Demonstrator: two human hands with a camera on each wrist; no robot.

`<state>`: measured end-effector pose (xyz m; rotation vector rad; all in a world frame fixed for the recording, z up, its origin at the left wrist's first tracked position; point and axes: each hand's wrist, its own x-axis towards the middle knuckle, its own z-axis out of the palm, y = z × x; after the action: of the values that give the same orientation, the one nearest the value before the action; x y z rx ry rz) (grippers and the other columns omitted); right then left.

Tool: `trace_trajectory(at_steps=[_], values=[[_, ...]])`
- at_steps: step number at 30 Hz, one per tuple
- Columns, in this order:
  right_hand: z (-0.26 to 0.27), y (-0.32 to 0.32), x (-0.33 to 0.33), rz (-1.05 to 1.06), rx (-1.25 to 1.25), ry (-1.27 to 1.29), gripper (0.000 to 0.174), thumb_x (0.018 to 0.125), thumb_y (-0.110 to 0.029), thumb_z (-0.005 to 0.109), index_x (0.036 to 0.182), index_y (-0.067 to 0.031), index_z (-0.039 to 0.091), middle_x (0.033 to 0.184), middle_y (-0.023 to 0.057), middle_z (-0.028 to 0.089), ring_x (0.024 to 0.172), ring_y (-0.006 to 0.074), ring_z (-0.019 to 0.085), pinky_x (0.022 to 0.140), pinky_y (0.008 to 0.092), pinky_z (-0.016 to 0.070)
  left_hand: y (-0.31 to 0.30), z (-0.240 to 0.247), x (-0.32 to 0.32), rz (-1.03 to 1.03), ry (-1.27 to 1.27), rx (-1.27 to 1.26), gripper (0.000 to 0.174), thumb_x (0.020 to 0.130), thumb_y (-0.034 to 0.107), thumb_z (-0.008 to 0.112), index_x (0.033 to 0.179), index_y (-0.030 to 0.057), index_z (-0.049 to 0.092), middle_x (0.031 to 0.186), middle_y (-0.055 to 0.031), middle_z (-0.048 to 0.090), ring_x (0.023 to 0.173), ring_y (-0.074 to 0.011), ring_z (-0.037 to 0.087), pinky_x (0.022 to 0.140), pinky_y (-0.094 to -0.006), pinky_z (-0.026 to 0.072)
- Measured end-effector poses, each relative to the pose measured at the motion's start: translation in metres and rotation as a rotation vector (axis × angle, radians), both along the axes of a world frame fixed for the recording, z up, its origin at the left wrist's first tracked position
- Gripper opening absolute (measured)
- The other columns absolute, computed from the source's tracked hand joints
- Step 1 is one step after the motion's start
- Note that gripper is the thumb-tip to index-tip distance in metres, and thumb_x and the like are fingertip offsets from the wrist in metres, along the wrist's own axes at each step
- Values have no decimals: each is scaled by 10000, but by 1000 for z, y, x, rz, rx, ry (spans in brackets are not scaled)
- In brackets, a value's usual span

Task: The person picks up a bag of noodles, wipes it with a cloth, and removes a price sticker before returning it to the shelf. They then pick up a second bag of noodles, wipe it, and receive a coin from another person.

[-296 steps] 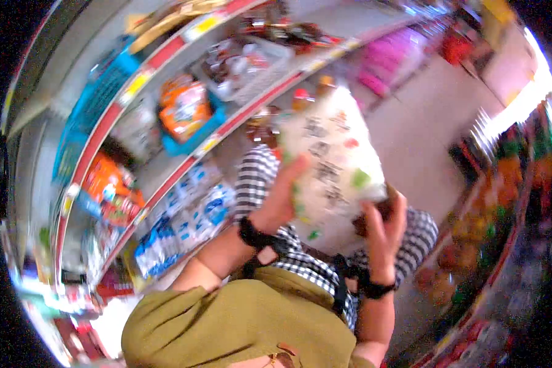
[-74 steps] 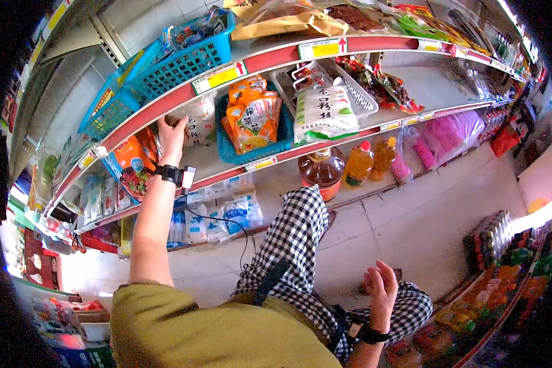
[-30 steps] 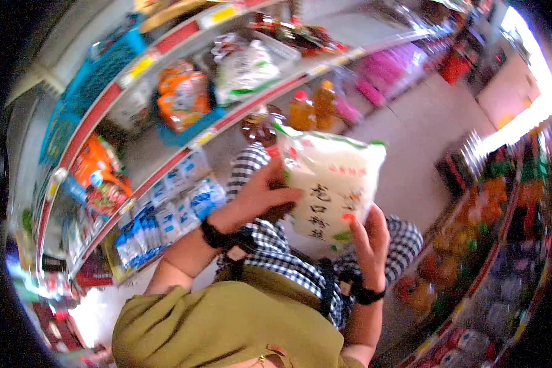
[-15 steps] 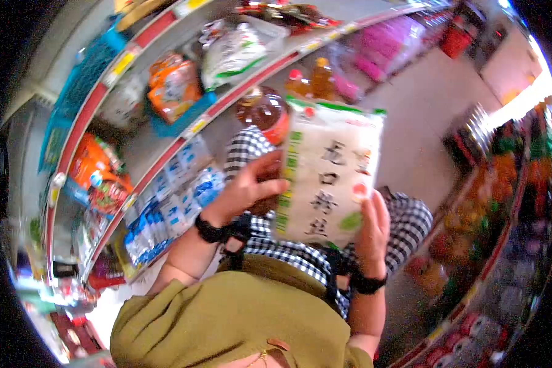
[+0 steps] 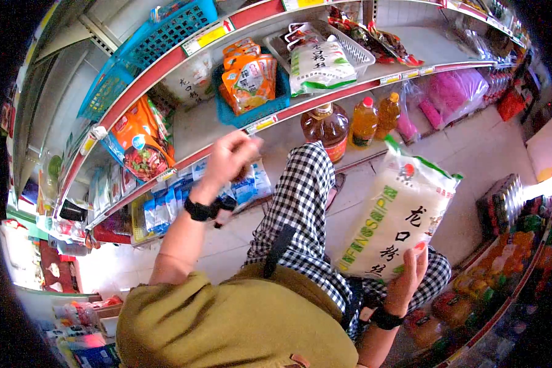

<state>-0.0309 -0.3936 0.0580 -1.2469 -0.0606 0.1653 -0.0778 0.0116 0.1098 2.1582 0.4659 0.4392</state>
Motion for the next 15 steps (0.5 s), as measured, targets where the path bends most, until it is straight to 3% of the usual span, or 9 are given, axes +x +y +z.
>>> trace_trajectory(at_steps=[2,4,5,7,10,15], values=[[-4,-7,3,-43,29,63,443,915,-206,549,1285,18,452,1141,101,600,975,172,595,844,292,466,56,-17,-6,182,-117,201,265,855,298,659,921,42,655,693,-75,665,691,-156,653,607,-295,490],[3,-4,4,-88,55,79,455,915,-222,560,1287,16,447,1141,100,601,974,174,597,834,297,475,78,5,-7,423,307,472,244,837,283,629,965,78,668,799,-106,678,760,-257,670,645,-362,511],[0,-5,5,-89,57,80,455,915,-222,560,1287,16,447,1141,100,601,974,174,597,834,297,475,97,-2,-9,422,307,474,244,837,283,629,965,78,668,799,-106,678,760,-257,670,645,-362,511],[-8,-10,10,-68,87,75,462,914,-228,570,1284,21,446,1141,103,601,970,173,599,825,299,481,138,-32,-11,428,315,806,241,806,228,595,1004,117,676,916,-136,665,854,-325,650,717,-424,519],[4,-4,7,-54,63,77,462,912,-222,575,1278,28,445,1141,106,602,966,171,601,825,297,481,158,-38,-5,327,519,828,274,779,178,591,1034,120,675,997,-151,646,908,-332,638,768,-449,515],[-2,0,9,-19,42,37,451,926,-224,565,1288,19,450,1143,92,603,973,152,598,830,281,480,174,-55,7,257,606,856,209,784,170,589,956,102,686,921,-154,666,875,-351,641,735,-468,519]])
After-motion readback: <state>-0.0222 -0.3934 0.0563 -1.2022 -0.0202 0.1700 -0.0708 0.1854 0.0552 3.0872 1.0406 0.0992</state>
